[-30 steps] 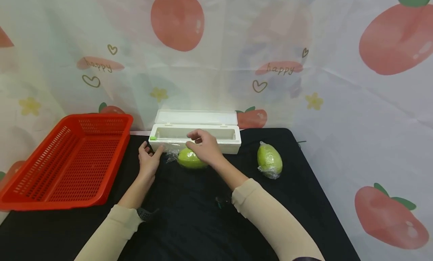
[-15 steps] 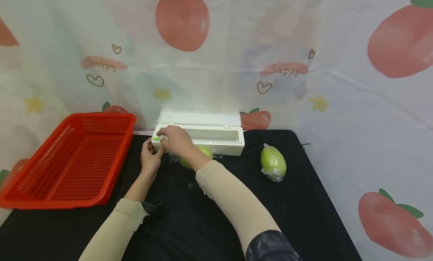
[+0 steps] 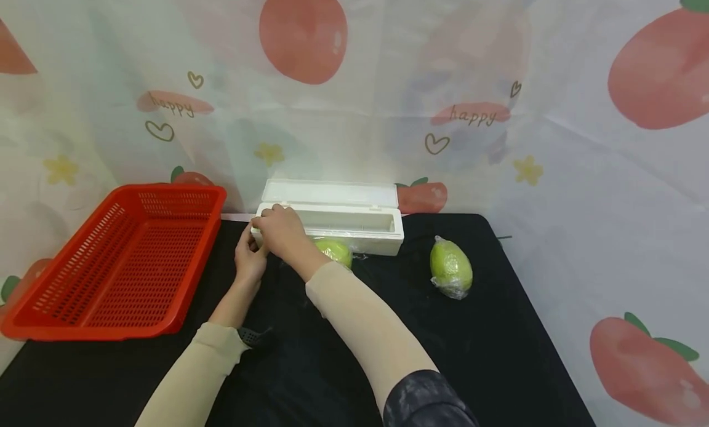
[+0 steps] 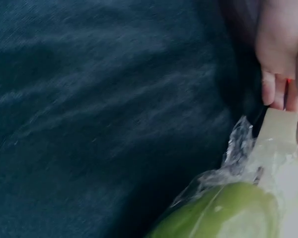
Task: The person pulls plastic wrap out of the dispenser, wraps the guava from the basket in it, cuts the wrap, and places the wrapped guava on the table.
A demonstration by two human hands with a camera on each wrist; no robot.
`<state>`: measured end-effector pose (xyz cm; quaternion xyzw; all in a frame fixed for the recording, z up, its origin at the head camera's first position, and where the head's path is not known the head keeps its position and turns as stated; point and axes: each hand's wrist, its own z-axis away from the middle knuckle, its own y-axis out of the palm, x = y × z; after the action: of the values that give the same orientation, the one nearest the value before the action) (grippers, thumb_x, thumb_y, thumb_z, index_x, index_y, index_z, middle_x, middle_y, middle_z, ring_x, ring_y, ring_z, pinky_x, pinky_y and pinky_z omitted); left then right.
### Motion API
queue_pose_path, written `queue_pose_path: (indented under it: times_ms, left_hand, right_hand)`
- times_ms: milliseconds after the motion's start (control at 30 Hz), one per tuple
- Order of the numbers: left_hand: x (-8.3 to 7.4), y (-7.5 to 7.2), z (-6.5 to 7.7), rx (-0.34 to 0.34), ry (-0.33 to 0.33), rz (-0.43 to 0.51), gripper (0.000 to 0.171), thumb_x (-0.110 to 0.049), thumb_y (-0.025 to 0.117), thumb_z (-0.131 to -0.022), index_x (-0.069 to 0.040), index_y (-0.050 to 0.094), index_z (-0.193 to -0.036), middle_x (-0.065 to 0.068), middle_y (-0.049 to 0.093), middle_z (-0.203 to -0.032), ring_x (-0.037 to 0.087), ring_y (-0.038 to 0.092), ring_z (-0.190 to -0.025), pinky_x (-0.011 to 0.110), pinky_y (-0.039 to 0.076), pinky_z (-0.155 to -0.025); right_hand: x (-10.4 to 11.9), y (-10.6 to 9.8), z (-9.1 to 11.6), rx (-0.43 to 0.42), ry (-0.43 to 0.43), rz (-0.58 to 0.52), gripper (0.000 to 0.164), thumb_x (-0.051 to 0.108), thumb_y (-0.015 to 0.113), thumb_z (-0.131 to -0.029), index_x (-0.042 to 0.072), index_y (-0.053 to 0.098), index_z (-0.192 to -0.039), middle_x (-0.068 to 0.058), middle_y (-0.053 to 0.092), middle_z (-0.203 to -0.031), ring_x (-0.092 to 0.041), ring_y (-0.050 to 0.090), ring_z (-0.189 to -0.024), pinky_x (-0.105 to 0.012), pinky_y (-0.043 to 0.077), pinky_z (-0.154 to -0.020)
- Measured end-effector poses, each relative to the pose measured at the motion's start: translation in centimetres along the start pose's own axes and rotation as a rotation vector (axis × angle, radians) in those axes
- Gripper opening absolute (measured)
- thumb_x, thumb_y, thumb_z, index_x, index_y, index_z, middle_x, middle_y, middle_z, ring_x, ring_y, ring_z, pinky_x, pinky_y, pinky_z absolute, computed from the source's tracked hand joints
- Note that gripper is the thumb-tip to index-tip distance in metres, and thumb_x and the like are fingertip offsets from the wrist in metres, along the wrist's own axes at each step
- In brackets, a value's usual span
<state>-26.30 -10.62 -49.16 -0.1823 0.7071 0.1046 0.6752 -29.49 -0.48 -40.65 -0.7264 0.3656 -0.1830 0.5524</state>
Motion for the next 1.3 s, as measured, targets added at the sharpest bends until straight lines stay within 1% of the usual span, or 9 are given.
queue_pose_path:
  times_ms: [133,333,500,667,800,967,1067,1167,1300]
  left_hand:
    - [0.0,0.1,0.0,0.004,0.012,0.032,0.070,-0.006,0.071,-0.092,-0.016,0.040,-0.153,0.011,0.054,-0.139,0.026,0.051,-0.125,0.045,0.041,-0.109]
    - [0.0,0.1,0.1,0.027,0.011,0.036,0.071,-0.010,0.072,-0.092,-0.016,0.038,-0.154,0.013,0.053,-0.140,0.028,0.050,-0.125,0.047,0.043,-0.106]
    - [-0.1,0.0,0.2,0.037,0.004,0.002,0.070,-0.014,0.072,-0.093,-0.015,0.038,-0.154,0.013,0.050,-0.141,0.029,0.049,-0.127,0.048,0.042,-0.107]
    - [-0.2,0.0,0.1,0.026,-0.004,-0.026,0.068,-0.016,0.072,-0.093,-0.014,0.039,-0.152,0.015,0.049,-0.140,0.030,0.049,-0.127,0.047,0.041,-0.108]
    - [-0.2,0.0,0.1,0.029,-0.013,-0.046,0.070,-0.018,0.071,-0.094,-0.013,0.036,-0.154,0.017,0.048,-0.138,0.031,0.048,-0.124,0.046,0.043,-0.104]
    - [-0.2,0.2,0.1,0.054,-0.003,-0.039,0.075,-0.015,0.070,-0.094,-0.016,0.031,-0.157,0.020,0.041,-0.140,0.033,0.044,-0.128,0.045,0.044,-0.104]
    - [-0.1,0.3,0.0,0.055,0.008,-0.039,0.074,-0.014,0.071,-0.093,-0.018,0.033,-0.157,0.020,0.039,-0.141,0.033,0.043,-0.128,0.045,0.044,-0.104]
    - [0.0,0.4,0.0,0.046,0.016,-0.047,0.072,-0.014,0.070,-0.094,-0.017,0.034,-0.156,0.020,0.040,-0.140,0.033,0.044,-0.126,0.044,0.044,-0.104]
    - [0.1,0.4,0.1,0.024,0.030,-0.036,0.070,-0.011,0.070,-0.093,-0.016,0.037,-0.154,0.019,0.041,-0.139,0.033,0.042,-0.126,0.045,0.041,-0.104]
  right_hand:
    - [-0.5,0.7,0.3,-0.059,-0.007,0.057,0.023,0.013,0.060,-0.097,0.028,0.078,-0.100,0.007,0.072,-0.092,-0.018,0.061,-0.078,-0.031,0.050,-0.062]
    - [-1.2,0.9,0.9,-0.121,-0.053,0.091,0.012,0.014,0.072,-0.090,0.024,0.076,-0.095,0.006,0.072,-0.090,-0.018,0.059,-0.080,-0.030,0.050,-0.063]
    - [-1.4,0.6,1.4,-0.116,-0.053,0.069,0.013,0.016,0.076,-0.086,0.023,0.075,-0.098,0.005,0.072,-0.091,-0.019,0.058,-0.082,-0.031,0.049,-0.065]
    - [-1.7,0.6,1.6,-0.115,-0.074,0.040,0.016,0.015,0.077,-0.085,0.020,0.074,-0.099,0.003,0.072,-0.094,-0.021,0.057,-0.084,-0.033,0.049,-0.067]
    - [-2.2,1.0,2.1,-0.151,-0.096,0.039,0.015,0.014,0.073,-0.090,0.020,0.073,-0.103,0.004,0.074,-0.098,-0.020,0.058,-0.085,-0.033,0.048,-0.069]
    - [-2.7,1.3,2.4,-0.175,-0.112,0.035,0.015,0.012,0.069,-0.094,0.020,0.074,-0.106,0.005,0.076,-0.100,-0.020,0.058,-0.083,-0.033,0.047,-0.068]
    - [-3.2,1.1,2.6,-0.165,-0.117,0.025,0.016,0.011,0.066,-0.095,0.019,0.074,-0.106,0.004,0.076,-0.100,-0.021,0.057,-0.082,-0.034,0.045,-0.067]
    - [-3.8,1.0,3.2,-0.167,-0.098,0.006,0.017,0.010,0.064,-0.096,0.020,0.075,-0.106,0.005,0.076,-0.099,-0.021,0.055,-0.079,-0.034,0.043,-0.066]
    - [-4.7,1.1,4.0,-0.204,-0.085,-0.035,0.021,0.008,0.062,-0.096,0.020,0.077,-0.105,0.006,0.077,-0.096,-0.021,0.054,-0.073,-0.033,0.042,-0.062]
